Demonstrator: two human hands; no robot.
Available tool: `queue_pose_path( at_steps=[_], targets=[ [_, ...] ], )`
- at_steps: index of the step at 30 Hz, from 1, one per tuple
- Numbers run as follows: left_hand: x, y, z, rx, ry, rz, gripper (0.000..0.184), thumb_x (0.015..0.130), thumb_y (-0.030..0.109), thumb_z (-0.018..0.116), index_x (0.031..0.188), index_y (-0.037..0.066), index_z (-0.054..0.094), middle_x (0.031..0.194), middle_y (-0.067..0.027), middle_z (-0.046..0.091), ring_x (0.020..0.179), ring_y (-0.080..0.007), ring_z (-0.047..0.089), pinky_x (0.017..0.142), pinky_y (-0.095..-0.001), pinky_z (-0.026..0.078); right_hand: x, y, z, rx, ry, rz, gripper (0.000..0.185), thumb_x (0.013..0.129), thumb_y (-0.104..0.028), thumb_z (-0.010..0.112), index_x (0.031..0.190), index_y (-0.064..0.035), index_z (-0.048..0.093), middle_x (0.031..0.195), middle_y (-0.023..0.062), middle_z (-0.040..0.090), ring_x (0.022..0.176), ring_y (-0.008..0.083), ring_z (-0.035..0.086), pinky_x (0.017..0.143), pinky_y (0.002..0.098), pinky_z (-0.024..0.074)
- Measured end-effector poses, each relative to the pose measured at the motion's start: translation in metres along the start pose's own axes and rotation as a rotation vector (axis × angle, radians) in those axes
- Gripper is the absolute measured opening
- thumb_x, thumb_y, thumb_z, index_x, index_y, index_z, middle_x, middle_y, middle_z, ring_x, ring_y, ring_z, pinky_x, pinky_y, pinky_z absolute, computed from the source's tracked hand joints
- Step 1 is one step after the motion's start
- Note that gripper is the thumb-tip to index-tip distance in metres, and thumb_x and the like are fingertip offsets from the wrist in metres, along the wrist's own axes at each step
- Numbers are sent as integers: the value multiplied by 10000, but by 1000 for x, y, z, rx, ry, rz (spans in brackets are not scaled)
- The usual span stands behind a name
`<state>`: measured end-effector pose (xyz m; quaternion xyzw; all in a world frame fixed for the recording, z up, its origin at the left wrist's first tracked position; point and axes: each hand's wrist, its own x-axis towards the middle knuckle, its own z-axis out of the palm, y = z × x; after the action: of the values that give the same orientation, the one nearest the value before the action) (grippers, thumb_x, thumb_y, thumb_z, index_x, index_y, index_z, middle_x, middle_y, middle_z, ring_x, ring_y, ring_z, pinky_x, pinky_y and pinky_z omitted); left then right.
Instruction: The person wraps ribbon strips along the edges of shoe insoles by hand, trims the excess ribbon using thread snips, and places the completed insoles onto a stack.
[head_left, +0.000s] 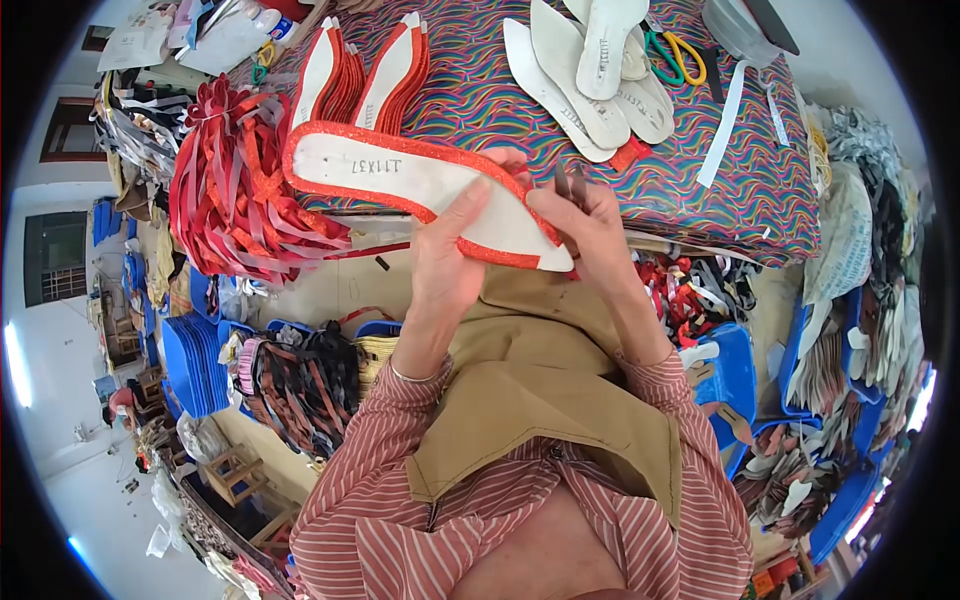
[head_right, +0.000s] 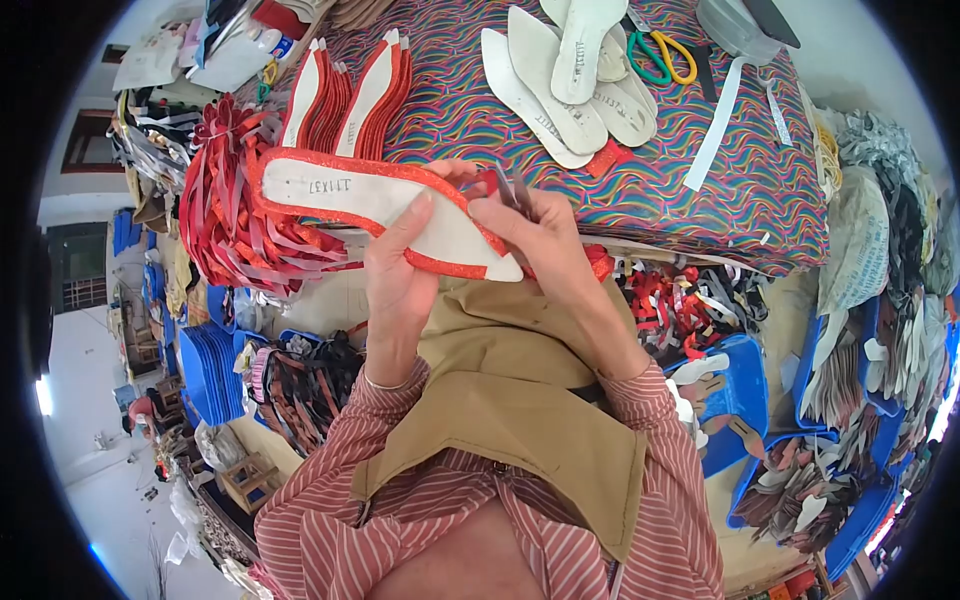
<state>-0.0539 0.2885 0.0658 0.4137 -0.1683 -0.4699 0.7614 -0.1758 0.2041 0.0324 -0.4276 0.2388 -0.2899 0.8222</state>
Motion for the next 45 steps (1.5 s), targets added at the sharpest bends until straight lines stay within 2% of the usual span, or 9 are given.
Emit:
queue_pose_path(
  at_steps=[5,11,16,21,25,27,30,35,45],
  targets=[
    [2,-6,-2,84,-98,-10,470,887,61,528,1343,-35,472,1270,-175,575,1224,-275,514,1066,-402,411,-11,-17,-11,-359,-111,-75,205,886,-119,664,716,-15,615,630,-18,530,513,48,373,459,207,278],
    [-2,-31,8,60,-135,-134,467,886,74,525,1338,-38,484,1291,-171,564,1224,-282,515,1064,-398,412,15,-15,-8,-350,-11,-345,234,878,-102,661,685,4,580,584,-39,479,520,72,361,473,241,297],
    [15,-8,11,32,-234,-8,402,885,64,525,1275,-36,534,1184,-197,626,1090,-277,601,967,-379,475,7,-16,-19,-542,-81,-353,212,859,-80,677,694,20,587,589,-30,490,525,83,363,477,255,301],
    [35,8,5,-62,-398,-131,206,907,94,567,1053,-25,651,898,-152,697,764,-197,656,712,-291,539,-12,-3,-24,-583,-81,-316,44,825,3,636,793,32,643,637,-42,498,562,62,370,520,208,295],
    [29,12,16,300,-285,-155,122,897,95,601,940,-9,646,674,-101,649,587,-170,604,572,-255,497,-17,-22,-50,-579,-98,-231,41,791,4,649,758,29,650,623,-33,507,550,71,364,515,205,285],
    [29,12,17,324,-328,-176,117,892,91,606,944,-7,645,678,-101,650,590,-172,607,571,-252,494,-9,-38,-44,-484,32,-287,238,805,-79,731,654,14,572,536,-36,437,517,74,321,471,230,261],
    [26,10,19,422,-443,-250,113,878,76,621,957,-2,642,690,-101,653,600,-178,619,570,-243,485,18,-64,-29,-617,68,-422,261,823,-114,724,655,22,579,538,-38,432,531,69,312,483,227,262],
    [21,0,19,524,-412,-298,68,876,60,630,878,-7,644,664,-73,645,583,-143,594,562,-236,478,34,-75,-14,-828,-155,-473,103,830,-54,674,754,15,668,621,-28,510,582,57,371,530,210,291],
    [18,-1,26,495,-452,-375,111,856,77,650,916,-16,641,654,-82,646,579,-156,609,552,-251,485,14,-50,-27,-324,-64,-418,166,901,-135,648,850,22,660,637,-20,524,571,60,384,503,214,303]
  ],
)
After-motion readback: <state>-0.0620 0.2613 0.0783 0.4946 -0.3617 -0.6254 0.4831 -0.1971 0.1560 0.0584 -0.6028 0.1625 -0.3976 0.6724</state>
